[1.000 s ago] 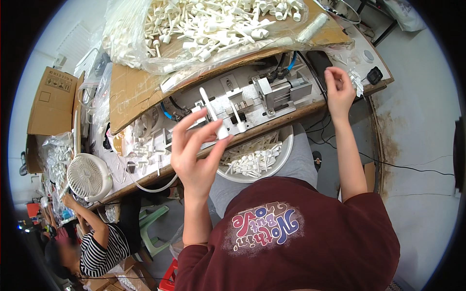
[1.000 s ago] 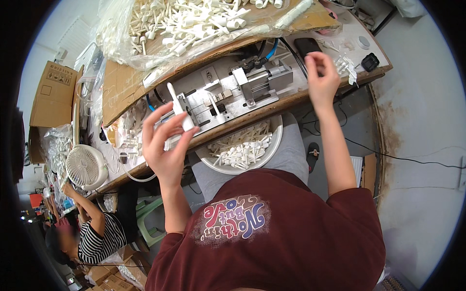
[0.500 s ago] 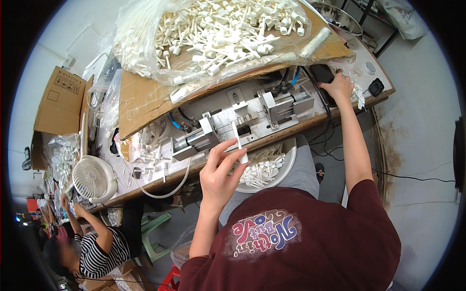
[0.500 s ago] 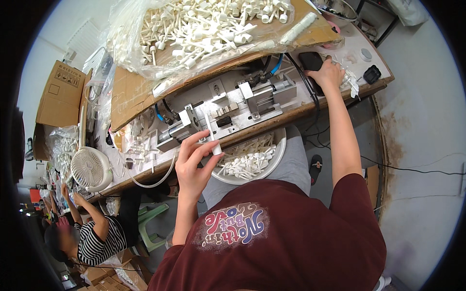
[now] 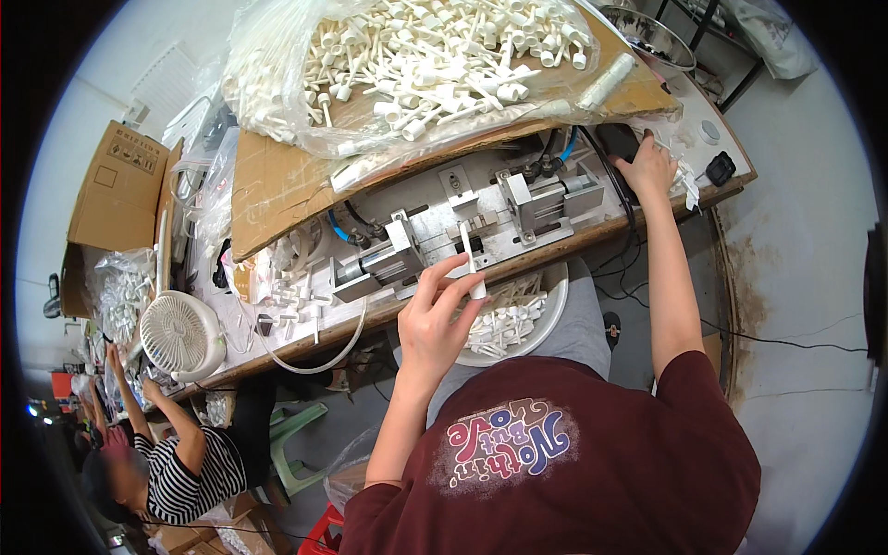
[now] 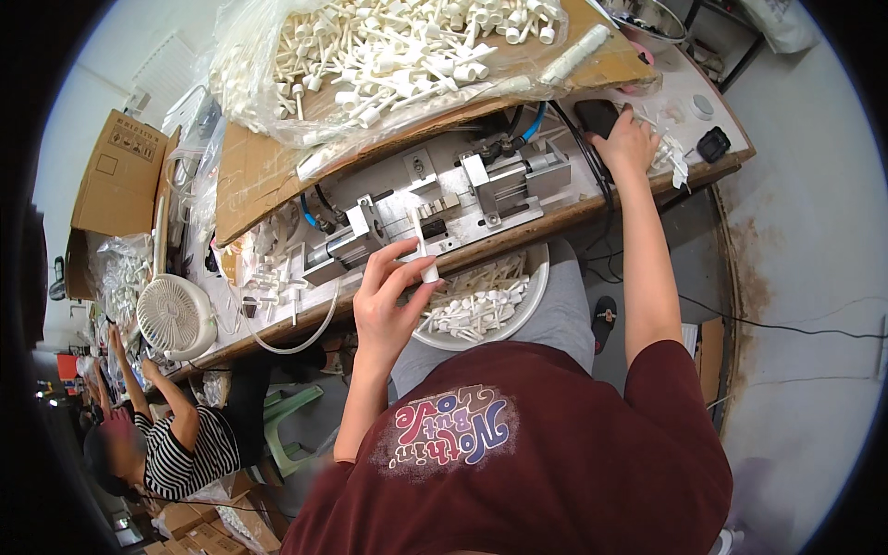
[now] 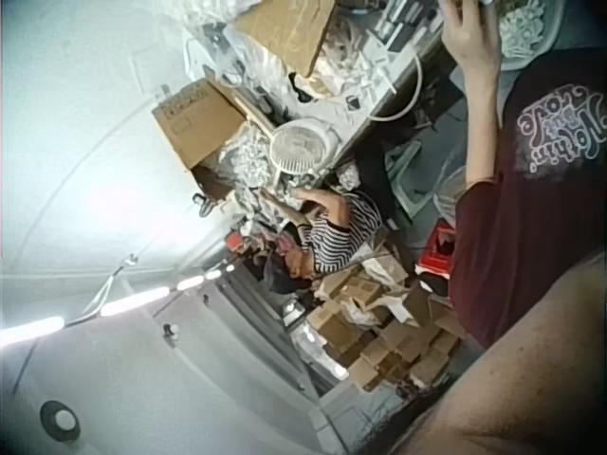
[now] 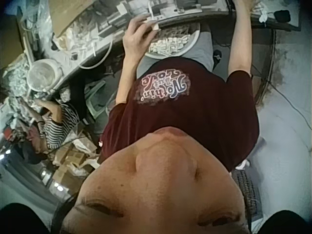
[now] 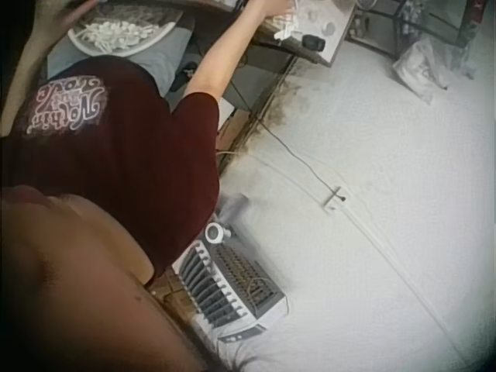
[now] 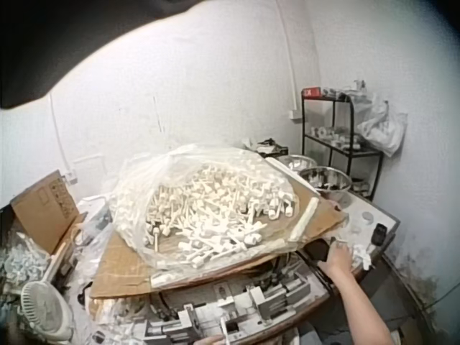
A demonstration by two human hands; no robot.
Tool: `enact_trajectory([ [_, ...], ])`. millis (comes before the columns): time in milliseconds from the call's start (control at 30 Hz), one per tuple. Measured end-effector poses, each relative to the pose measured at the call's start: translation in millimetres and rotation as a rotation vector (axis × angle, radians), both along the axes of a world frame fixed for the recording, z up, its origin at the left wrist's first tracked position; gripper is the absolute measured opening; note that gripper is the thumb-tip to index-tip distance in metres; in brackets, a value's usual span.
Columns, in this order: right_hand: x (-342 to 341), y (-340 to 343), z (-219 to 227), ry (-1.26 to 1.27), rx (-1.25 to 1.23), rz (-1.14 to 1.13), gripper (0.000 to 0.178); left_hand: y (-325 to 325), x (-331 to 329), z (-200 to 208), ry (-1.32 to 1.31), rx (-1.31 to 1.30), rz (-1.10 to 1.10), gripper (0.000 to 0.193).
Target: Manually assemble small plastic components using a workbench machine.
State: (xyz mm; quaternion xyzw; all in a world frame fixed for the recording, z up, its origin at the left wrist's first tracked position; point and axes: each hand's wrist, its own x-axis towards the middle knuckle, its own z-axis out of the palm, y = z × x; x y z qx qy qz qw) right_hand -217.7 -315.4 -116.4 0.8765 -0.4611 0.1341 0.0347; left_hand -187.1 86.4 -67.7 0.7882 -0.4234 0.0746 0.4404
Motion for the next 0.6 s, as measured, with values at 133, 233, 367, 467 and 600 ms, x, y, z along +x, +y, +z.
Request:
enact_trajectory([
  [133,-10.1,28.3,14.7,-0.396,-0.138,0.095,0.06,-0.1,-0.6,-5.9,-0.008,0.018,0.06,0.03],
  [233,-11.4,68.4,35.5,-0.764,-0.206,0.316,0.032,1.0,0.6,-13.9,0.005,0.06,0.075,0.032],
  [367,14.5,134.2,62.4,-0.911,-0.19,0.712,0.017,-3.9,2.1,-23.0,-0.054,0.107,0.128,0.031],
  [467,35.8,161.7,83.7,-0.904,-0.21,0.84,0.019,-11.4,6.1,-25.8,-0.148,0.157,0.167,0.03],
  [600,67.5,163.3,93.8,-0.773,-0.207,0.776,0.028,-16.7,12.4,-30.1,-0.227,0.212,0.185,0.029],
])
